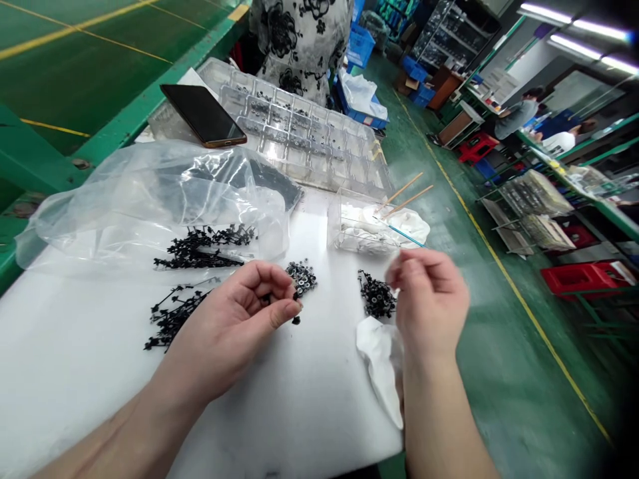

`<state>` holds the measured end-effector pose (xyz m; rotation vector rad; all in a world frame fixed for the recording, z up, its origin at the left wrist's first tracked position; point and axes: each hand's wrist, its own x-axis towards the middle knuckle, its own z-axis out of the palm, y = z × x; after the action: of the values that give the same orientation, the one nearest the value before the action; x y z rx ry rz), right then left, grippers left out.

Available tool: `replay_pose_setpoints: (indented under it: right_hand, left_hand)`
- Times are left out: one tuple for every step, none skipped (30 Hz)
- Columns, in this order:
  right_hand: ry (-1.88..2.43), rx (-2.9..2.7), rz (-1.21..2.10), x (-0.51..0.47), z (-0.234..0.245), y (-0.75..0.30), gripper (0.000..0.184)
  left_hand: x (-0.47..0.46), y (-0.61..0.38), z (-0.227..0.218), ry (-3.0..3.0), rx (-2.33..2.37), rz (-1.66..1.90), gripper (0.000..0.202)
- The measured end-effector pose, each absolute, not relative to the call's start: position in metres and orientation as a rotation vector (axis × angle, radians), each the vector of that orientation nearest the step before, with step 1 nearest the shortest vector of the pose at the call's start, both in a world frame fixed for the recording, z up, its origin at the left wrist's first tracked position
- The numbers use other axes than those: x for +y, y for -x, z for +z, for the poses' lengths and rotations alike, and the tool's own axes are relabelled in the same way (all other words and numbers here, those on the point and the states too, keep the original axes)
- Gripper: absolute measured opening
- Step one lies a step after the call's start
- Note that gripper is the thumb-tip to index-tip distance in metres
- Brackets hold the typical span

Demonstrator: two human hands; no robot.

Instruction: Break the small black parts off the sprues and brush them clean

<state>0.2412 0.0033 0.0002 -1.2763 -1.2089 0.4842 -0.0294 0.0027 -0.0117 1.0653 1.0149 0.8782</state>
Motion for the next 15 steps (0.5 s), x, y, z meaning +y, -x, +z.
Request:
replay_pose_setpoints:
  right_hand:
    - [1.301,-1.023,0.315,0.008,-0.001,-0.255,0.013]
    - [1.304,-0.852,0.173,0.014,-0.002,-0.269,0.019]
    - [1.308,-0.691,0.082,0.019,-0.003,-0.283,0.027]
    - [1.322,-0.537,0.053,0.023,-0.004,-0.296,0.034]
    - [1.341,-0.402,0.074,0.027,-0.006,-0.307,0.038]
    - [1.366,-0.292,0.140,0.029,-0.008,-0.316,0.037]
    - [1.386,-0.210,0.235,0.031,-0.010,-0.322,0.033]
    - [1.398,-0.161,0.344,0.033,-0.013,-0.326,0.029]
    - [1.399,-0.144,0.445,0.035,-0.015,-0.328,0.027]
    - [1.390,-0.147,0.526,0.036,-0.018,-0.328,0.027]
    - [1.373,-0.152,0.590,0.037,-0.019,-0.327,0.030]
    - [1.352,-0.158,0.632,0.039,-0.021,-0.325,0.032]
    - [1.330,-0.165,0.652,0.039,-0.021,-0.323,0.034]
    - [1.311,-0.171,0.658,0.040,-0.021,-0.321,0.035]
    - [1.294,-0.177,0.656,0.040,-0.021,-0.319,0.035]
  left_hand:
    - [0.003,0.030,-0.012,-1.079,1.024,0.871,0.022]
    - [0.003,0.030,-0.013,-1.088,1.034,0.872,0.024]
    - [0.002,0.031,-0.013,-1.091,1.044,0.877,0.027]
    - [0.002,0.030,-0.014,-1.093,1.051,0.889,0.030]
    - [0.002,0.030,-0.015,-1.095,1.059,0.898,0.032]
    - [0.001,0.030,-0.016,-1.105,1.072,0.898,0.033]
    - [0.001,0.031,-0.017,-1.126,1.091,0.888,0.033]
    - [0.001,0.031,-0.018,-1.160,1.116,0.872,0.033]
    - [0.001,0.031,-0.020,-1.199,1.143,0.846,0.032]
    - [0.001,0.032,-0.021,-1.242,1.168,0.817,0.032]
    - [0.001,0.033,-0.022,-1.280,1.190,0.787,0.033]
    - [0.001,0.033,-0.023,-1.312,1.203,0.767,0.035]
    - [0.001,0.033,-0.023,-1.331,1.208,0.756,0.036]
    - [0.001,0.034,-0.023,-1.340,1.211,0.753,0.036]
    - [0.001,0.034,-0.022,-1.344,1.213,0.758,0.037]
